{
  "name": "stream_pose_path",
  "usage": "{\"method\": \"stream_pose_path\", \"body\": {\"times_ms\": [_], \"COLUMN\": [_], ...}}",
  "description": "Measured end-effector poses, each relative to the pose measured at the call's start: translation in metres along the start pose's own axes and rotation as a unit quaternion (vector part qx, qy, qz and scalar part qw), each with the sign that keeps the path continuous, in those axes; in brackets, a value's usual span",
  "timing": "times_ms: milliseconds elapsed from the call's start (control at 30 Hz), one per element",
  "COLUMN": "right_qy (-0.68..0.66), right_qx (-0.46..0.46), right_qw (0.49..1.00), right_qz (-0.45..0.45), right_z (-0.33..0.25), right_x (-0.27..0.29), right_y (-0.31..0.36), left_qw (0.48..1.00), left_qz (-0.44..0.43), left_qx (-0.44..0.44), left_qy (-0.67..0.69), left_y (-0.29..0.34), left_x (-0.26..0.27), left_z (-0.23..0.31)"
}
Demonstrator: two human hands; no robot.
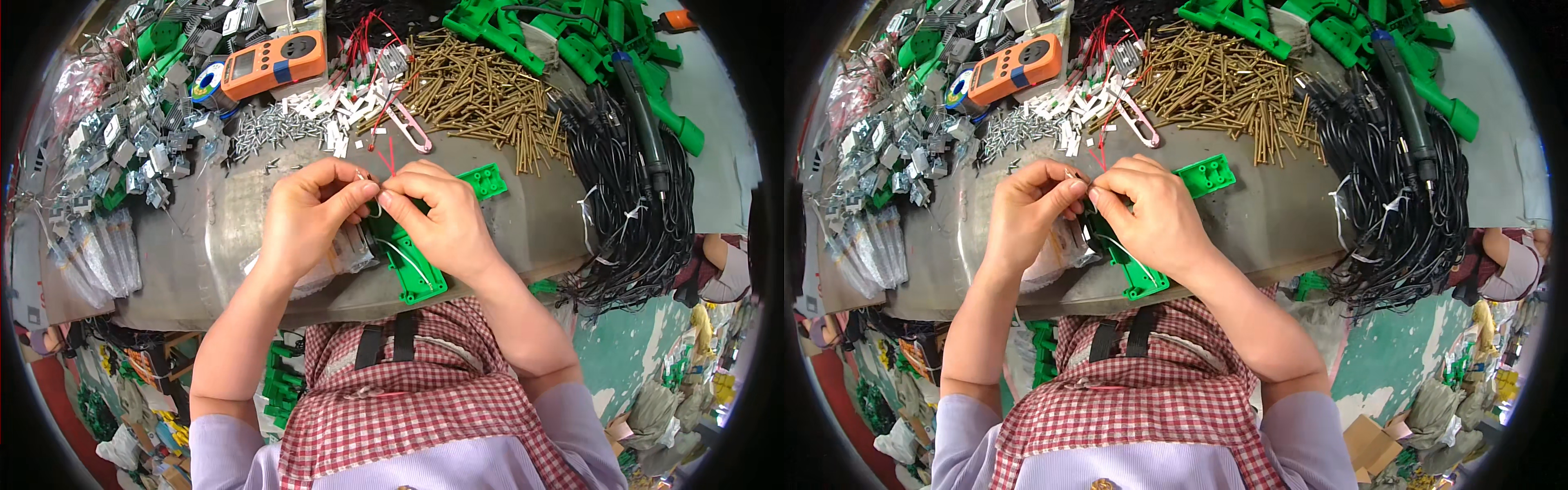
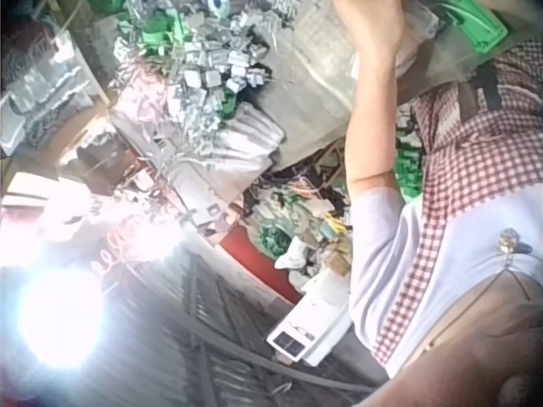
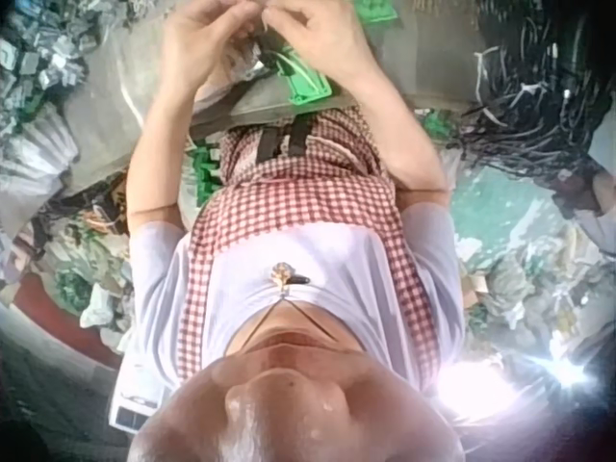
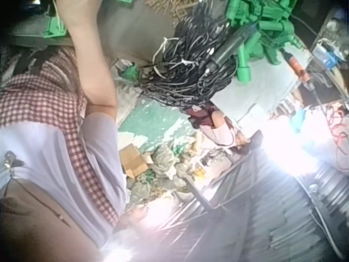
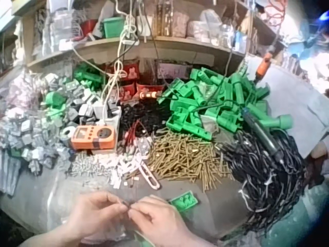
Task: Assembling an electronic tool by placing components into a green plastic housing and using an electric screwdriver.
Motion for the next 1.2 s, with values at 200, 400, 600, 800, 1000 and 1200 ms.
{"method": "stream_pose_path", "body": {"times_ms": [200, 400, 600, 800, 1000, 1200], "right_qy": [0.002, 0.009, 0.047, 0.032, -0.028, 0.005], "right_qx": [0.009, 0.004, 0.021, 0.003, -0.033, -0.010], "right_qw": [1.000, 1.000, 0.998, 0.998, 0.994, 0.996], "right_qz": [0.002, -0.012, -0.024, -0.059, -0.098, -0.094], "right_z": [0.000, 0.000, -0.003, -0.001, 0.009, 0.003], "right_x": [0.000, -0.001, -0.002, -0.001, -0.006, -0.006], "right_y": [-0.001, -0.001, 0.002, -0.005, -0.008, -0.006], "left_qw": [1.000, 0.998, 0.997, 0.868, 0.818, 0.998], "left_qz": [0.001, -0.048, 0.004, 0.092, 0.097, -0.037], "left_qx": [-0.008, 0.028, -0.045, -0.338, -0.408, -0.019], "left_qy": [-0.001, -0.036, -0.056, -0.353, -0.393, -0.053], "left_y": [0.000, -0.008, -0.004, 0.016, 0.020, 0.000], "left_x": [-0.002, -0.002, 0.000, 0.013, 0.013, 0.018], "left_z": [0.003, 0.003, 0.005, 0.055, 0.061, 0.014]}}
Point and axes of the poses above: each hand's wrist, its own y-axis away from the middle knuckle, its own x-axis out of the back of the hand, z = x × y, the point moved 7 cm from there along -y, towards the middle knuckle, and after that the axes turned 1 degree about -x, right-handed, at the moved point
